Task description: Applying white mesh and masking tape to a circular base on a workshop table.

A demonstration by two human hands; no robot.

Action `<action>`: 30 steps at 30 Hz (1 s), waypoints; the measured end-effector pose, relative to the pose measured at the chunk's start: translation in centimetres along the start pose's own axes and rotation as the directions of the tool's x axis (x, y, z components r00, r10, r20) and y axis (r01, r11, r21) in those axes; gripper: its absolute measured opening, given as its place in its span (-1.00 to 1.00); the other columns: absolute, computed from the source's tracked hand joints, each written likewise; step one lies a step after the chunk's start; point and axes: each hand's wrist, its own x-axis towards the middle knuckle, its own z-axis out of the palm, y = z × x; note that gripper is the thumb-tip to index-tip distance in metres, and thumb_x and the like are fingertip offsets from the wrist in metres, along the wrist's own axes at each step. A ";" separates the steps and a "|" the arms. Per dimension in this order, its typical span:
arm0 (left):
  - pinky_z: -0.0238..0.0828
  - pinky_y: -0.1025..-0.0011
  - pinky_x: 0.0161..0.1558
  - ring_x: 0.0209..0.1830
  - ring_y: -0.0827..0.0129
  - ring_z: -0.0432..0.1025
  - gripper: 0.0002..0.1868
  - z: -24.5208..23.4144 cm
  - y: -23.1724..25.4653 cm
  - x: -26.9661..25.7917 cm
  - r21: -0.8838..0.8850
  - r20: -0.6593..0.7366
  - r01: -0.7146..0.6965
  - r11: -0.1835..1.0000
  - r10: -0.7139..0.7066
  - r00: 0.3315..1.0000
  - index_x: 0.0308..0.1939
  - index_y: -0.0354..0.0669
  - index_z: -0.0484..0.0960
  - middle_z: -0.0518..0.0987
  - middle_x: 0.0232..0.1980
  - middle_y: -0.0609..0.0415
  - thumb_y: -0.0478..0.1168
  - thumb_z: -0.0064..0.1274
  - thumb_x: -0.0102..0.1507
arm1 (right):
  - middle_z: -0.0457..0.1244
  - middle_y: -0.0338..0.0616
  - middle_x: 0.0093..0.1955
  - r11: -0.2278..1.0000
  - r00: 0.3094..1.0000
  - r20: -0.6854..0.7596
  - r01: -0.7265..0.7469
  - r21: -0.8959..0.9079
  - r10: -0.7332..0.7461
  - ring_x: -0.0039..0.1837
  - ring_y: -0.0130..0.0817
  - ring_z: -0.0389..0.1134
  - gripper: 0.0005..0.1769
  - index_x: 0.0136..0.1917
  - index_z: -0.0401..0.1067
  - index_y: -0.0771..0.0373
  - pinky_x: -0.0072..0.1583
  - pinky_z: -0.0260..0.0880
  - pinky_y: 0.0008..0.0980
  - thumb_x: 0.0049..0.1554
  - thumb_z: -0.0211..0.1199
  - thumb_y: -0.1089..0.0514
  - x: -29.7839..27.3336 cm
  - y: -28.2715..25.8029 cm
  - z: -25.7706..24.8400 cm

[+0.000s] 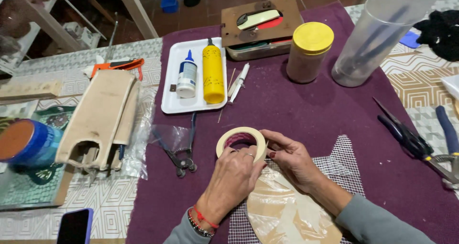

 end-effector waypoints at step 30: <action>0.38 0.26 -0.56 -0.69 0.25 0.44 -0.54 -4.7 -2.5 -0.1 -0.098 0.299 0.184 0.978 -0.148 0.943 0.24 -0.15 0.61 0.67 -0.50 -0.02 -0.15 0.06 0.26 | 0.29 0.15 0.27 0.992 0.987 0.125 0.113 -0.063 -0.104 0.02 -0.36 0.34 -0.95 -0.03 0.31 0.32 0.01 0.44 -0.43 0.21 0.08 0.35 2.2 4.1 -4.0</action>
